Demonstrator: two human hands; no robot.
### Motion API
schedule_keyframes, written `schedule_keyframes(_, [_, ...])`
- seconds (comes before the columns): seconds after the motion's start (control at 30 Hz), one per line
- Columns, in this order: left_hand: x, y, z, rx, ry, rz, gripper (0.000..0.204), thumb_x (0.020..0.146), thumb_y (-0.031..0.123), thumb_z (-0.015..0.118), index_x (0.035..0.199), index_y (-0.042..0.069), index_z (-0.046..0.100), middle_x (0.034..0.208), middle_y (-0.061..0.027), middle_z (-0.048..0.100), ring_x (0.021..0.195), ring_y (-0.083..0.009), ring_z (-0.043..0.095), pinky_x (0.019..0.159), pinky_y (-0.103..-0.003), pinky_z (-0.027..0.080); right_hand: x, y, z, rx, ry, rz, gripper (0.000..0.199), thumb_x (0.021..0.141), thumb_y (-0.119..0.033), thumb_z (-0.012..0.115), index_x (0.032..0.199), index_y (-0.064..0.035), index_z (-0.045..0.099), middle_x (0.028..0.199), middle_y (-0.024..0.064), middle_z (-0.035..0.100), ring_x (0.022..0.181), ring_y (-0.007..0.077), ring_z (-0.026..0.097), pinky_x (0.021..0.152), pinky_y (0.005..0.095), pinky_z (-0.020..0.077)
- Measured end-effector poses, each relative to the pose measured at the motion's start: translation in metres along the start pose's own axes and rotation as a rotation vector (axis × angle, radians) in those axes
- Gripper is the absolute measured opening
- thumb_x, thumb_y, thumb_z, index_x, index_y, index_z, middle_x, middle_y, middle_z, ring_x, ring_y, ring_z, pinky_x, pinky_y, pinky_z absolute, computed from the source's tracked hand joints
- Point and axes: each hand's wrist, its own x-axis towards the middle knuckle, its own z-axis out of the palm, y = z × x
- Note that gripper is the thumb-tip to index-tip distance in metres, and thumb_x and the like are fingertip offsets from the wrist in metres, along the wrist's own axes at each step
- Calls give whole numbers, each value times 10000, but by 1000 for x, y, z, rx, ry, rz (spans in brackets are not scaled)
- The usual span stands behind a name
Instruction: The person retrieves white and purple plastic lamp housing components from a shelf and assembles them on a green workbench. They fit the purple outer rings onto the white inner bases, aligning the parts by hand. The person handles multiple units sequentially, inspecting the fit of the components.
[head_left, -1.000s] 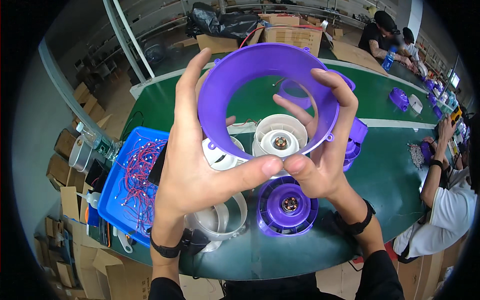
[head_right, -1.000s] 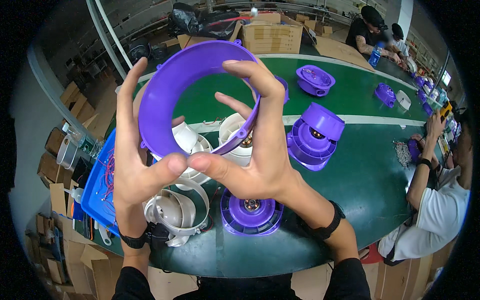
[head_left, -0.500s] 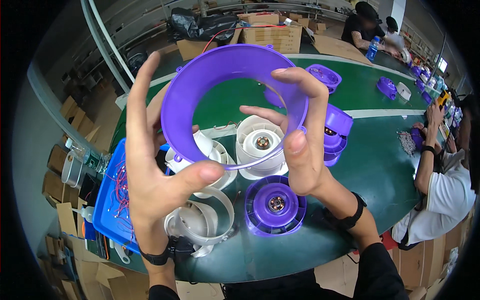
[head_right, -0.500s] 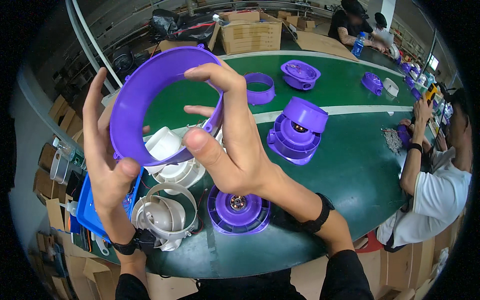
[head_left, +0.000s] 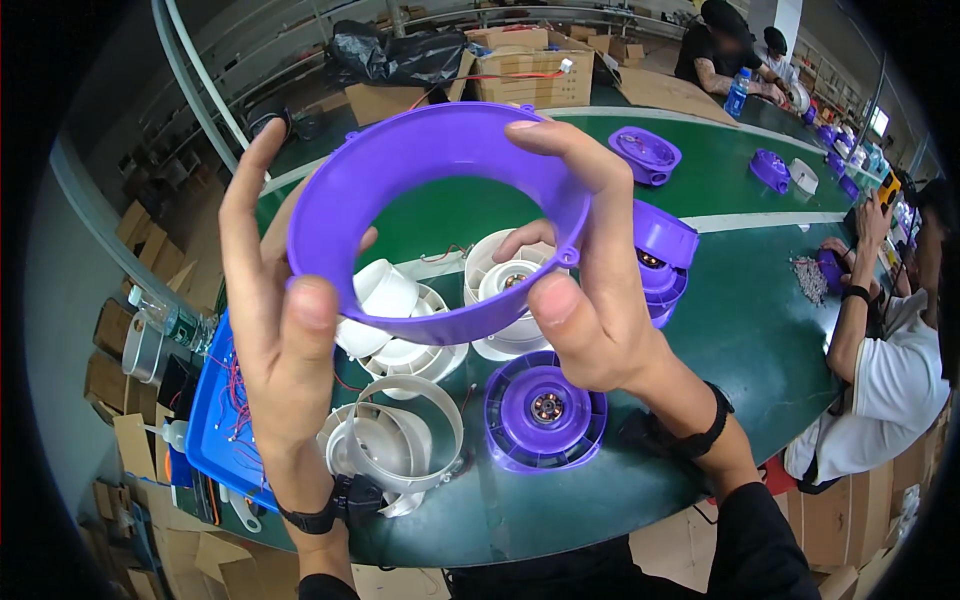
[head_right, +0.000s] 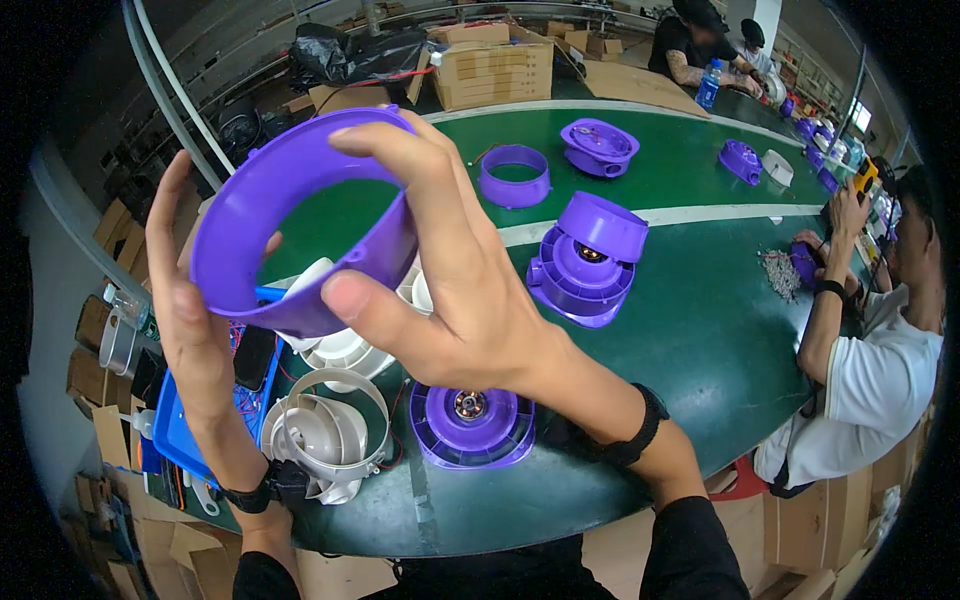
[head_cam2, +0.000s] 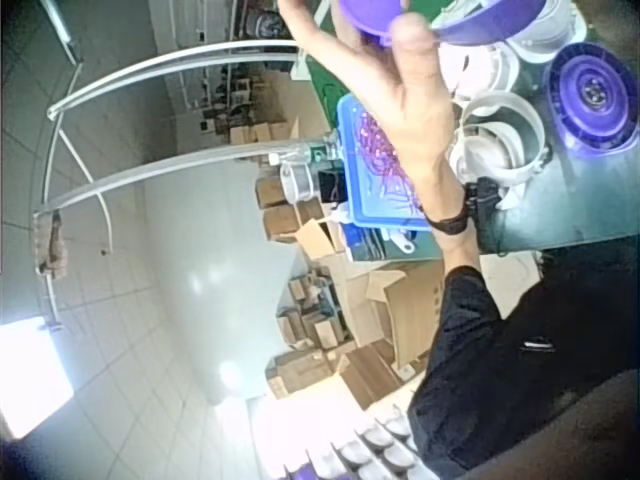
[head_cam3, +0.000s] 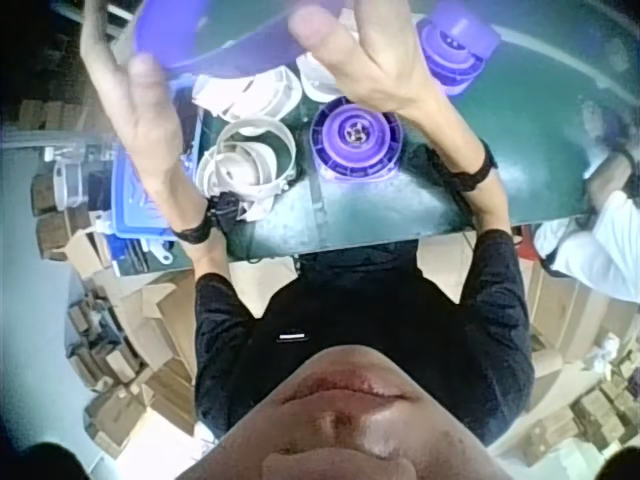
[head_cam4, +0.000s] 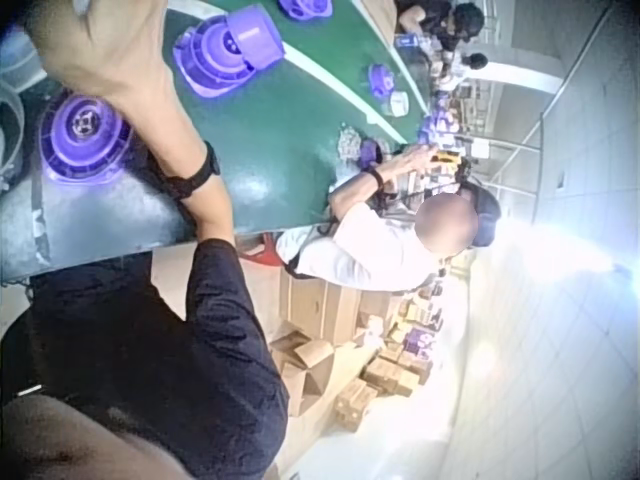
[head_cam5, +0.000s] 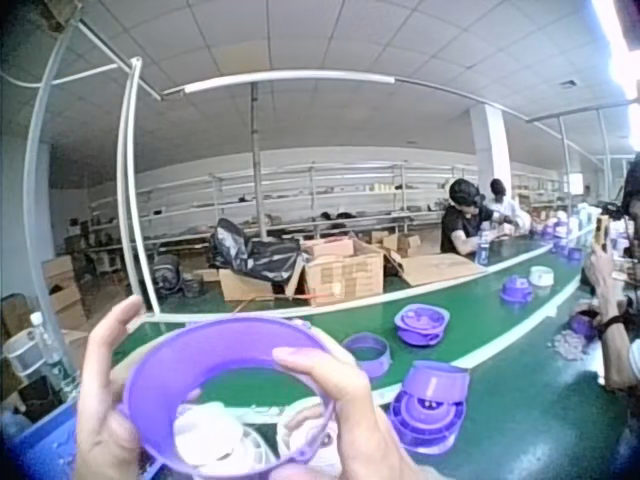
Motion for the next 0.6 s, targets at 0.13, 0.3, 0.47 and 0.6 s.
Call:
schedule_keyframes(0.13, [1,3,-10,-31,31,-5,989,904,684,495,1513,-38,200,1418,-249,441,1167,-321,619,946,-472,563,4,-8,1,60,-59,30,919,811,-442,767,1454,-8,274,1435,185,352,1195,254,518,880,354,517])
schedule_keyframes(0.3, [0,0,-1,-13,222,-66,804,970,554,462,1472,-45,275,1373,-246,468,1173,-324,615,938,-487,567,-3,-11,20,27,-25,174,944,718,-210,875,1456,-30,315,1429,188,404,1279,287,497,984,408,479])
schedule_keyframes(0.47, [-4,1,13,82,143,6,1195,661,667,789,1489,-11,257,1411,-218,424,1263,-330,534,996,-482,503,-5,-15,25,-332,8,41,944,731,-175,844,1485,-7,301,1436,212,441,1292,297,508,1015,407,459])
schedule_keyframes(0.6, [-3,1,10,24,111,29,1378,523,558,923,1529,23,147,1464,-213,388,1298,-340,500,1047,-495,452,-10,-13,31,-242,29,53,960,743,-112,812,1509,-1,244,1453,202,420,1291,291,511,1004,391,476])
